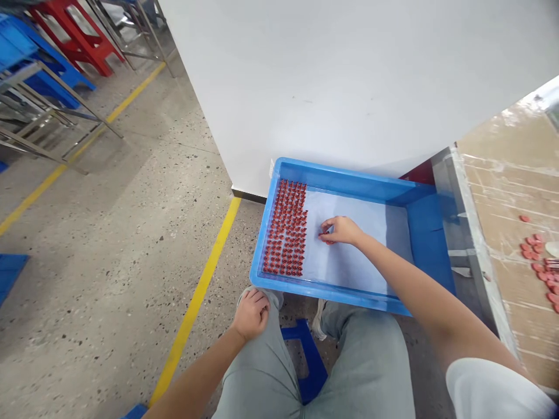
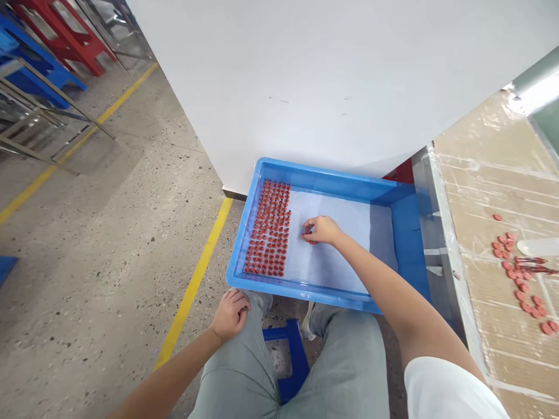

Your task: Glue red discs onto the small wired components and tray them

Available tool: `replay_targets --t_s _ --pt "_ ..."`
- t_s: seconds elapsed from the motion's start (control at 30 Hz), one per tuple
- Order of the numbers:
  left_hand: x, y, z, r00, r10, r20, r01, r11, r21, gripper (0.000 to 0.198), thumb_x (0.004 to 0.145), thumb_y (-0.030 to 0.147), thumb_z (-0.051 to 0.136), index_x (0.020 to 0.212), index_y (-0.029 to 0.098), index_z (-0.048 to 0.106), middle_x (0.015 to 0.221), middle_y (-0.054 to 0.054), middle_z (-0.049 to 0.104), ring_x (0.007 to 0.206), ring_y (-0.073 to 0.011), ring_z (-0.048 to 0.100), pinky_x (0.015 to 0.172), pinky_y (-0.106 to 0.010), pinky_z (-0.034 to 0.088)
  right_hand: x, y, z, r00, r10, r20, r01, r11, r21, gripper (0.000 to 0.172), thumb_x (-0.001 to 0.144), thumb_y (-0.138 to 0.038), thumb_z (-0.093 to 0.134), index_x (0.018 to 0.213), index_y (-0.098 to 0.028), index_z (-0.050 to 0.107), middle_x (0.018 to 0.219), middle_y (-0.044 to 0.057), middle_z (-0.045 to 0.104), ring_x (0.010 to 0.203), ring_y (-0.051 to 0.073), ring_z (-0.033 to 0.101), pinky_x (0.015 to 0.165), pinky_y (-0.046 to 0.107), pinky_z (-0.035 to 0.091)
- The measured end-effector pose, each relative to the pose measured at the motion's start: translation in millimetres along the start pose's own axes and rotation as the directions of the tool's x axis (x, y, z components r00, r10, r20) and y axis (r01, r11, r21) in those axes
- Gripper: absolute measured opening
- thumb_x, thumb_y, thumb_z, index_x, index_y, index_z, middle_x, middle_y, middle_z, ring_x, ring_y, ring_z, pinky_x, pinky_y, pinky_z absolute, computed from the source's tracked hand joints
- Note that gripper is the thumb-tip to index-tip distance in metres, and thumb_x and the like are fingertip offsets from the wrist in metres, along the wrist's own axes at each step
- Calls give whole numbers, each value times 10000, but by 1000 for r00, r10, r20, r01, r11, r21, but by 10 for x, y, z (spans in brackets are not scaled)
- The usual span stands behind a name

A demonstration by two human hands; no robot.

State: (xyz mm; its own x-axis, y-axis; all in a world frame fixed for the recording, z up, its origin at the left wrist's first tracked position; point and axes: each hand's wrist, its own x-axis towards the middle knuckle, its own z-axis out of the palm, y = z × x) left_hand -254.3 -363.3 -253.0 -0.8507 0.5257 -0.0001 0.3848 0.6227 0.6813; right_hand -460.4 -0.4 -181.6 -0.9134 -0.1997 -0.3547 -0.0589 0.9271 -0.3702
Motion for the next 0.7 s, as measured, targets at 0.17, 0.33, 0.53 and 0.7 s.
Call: replay_targets --t_s 0.17,0.33,0.53,0.7 --pt "-8 -1 7 1000 -4 1 4 1000 4 165 694 76 492 737 207 583 822 -71 632 837 -233 550 760 -393 406 67 -35 66 999 5 33 -4 1000 -24 104 703 -330 747 792 -277 756 736 -38 747 721 167 706 737 243 518" --pt "-6 -4 15 1000 -10 5 10 1000 8 155 689 74 496 733 204 569 825 -65 635 838 -232 541 765 -396 401 257 -38 97 999 33 -39 -34 999 -30 123 742 -282 721 858 -274 762 860 -3 761 805 188 713 785 265 525" --pt "2 -10 9 1000 -10 9 10 1000 5 154 684 82 500 735 206 577 824 -70 634 841 -237 545 755 -391 401 577 0 113 988 60 -140 -54 998 45 204 766 -204 680 959 -245 732 930 -9 764 902 172 711 871 267 524" --pt "0 -14 5 1000 -15 6 15 1000 1 155 685 81 498 737 205 576 828 -72 635 841 -236 543 756 -393 397 725 -29 102 974 92 -208 -67 990 120 382 737 -80 628 1098 -198 674 1011 7 756 960 143 703 925 251 503"
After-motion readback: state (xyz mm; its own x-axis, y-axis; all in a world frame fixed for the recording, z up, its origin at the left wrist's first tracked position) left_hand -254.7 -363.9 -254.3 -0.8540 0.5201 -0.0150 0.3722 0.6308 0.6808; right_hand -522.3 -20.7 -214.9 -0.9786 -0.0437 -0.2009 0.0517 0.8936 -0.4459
